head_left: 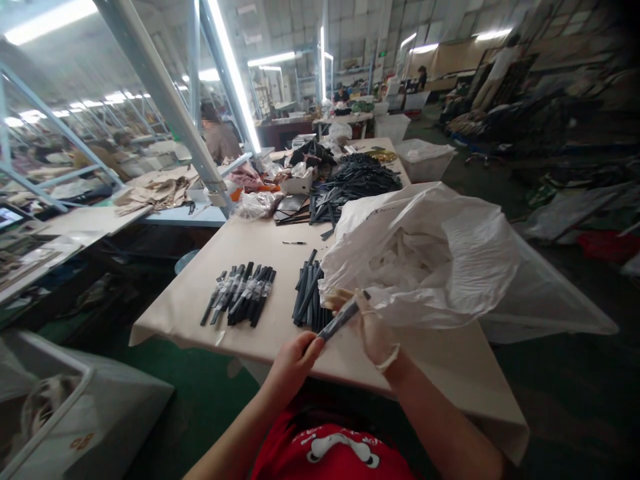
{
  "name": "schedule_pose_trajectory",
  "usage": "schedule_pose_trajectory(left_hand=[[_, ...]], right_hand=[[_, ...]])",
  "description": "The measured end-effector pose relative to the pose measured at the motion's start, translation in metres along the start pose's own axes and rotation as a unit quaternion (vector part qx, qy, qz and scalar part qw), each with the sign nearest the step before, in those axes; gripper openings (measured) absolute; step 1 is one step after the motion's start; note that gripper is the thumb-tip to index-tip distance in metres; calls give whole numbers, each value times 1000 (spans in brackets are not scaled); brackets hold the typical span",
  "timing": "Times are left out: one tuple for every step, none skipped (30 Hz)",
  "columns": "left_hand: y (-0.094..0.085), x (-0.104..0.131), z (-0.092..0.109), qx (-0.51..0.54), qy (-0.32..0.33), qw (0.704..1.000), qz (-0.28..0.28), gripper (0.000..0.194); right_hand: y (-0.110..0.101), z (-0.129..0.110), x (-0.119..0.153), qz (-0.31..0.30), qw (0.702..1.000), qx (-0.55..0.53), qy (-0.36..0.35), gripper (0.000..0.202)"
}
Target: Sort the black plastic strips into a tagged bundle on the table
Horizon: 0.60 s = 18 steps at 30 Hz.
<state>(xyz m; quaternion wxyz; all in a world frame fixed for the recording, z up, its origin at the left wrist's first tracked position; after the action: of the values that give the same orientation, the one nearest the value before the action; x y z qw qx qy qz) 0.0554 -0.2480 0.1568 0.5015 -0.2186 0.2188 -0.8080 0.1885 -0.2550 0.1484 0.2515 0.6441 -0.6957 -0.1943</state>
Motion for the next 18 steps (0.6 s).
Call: schedule_pose_trajectory(left_hand=[[0,-3,0,4,2,1000,13,34],[-1,-7,0,11,7,1000,22,32],[-1,-10,-1,17,12,1000,22,31],[-1,-12,-2,21,12,1000,13,31],[-1,-14,-4,22,8,1000,-1,32],[-1,-16,-6,22,1,1000,-15,33],[0,-19,-8,20,-9,1000,-19,33],[-1,-22,-11,20,-16,1000,-11,34],[-2,-26,-14,20,-19,1000,5,34],[-5,-31,-19,21,-17,999,20,35],[-9,-38,-26,21,-17,999,28,35],[-16,-47,-37,16,-19,999,33,36],[-25,-57,-51,1,-26,999,25,36],[-39,-70,-70,-25,-42,999,21,37],[-58,-85,-91,-70,-59,994,55,38],[-79,-101,-114,-126,-73,986,83,37],[-101,-118,-137,-188,-82,973,109,37],[-122,-135,-159,-251,-90,955,129,38]], right_hand=[[5,2,-2,-2,1000,-29,7,40],[9,6,-3,-16,999,-41,27,40],[13,9,-5,-32,997,-41,54,40],[15,12,-8,-42,995,-43,77,42],[15,14,-12,-37,994,-53,84,45],[14,15,-18,-19,994,-72,77,49],[13,16,-24,5,994,-95,59,51],[12,19,-31,36,992,-117,33,53],[14,23,-37,54,991,-125,14,51],[19,31,-43,42,992,-118,31,51],[22,39,-49,29,994,-98,48,50],[25,46,-55,11,995,-65,70,48],[23,49,-60,6,996,-29,80,47],[18,48,-66,6,997,11,78,47],[8,41,-72,19,997,51,64,46],[-6,30,-79,42,994,91,38,46],[-23,15,-85,69,988,135,10,45],[-43,-4,-91,105,976,187,-20,44]])
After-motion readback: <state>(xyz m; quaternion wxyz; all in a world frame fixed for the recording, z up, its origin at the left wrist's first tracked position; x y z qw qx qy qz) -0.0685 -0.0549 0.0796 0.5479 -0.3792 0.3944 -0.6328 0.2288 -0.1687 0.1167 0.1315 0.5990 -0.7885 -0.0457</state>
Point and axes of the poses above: each hand's wrist, its own x-axis away from the middle knuckle, its own y-axis out of the palm, z = x × y, the point moved 4 cm from there along -x, towards the middle knuckle, and after that the axes turned 2 degrees about -x, right-handed, at the moved point
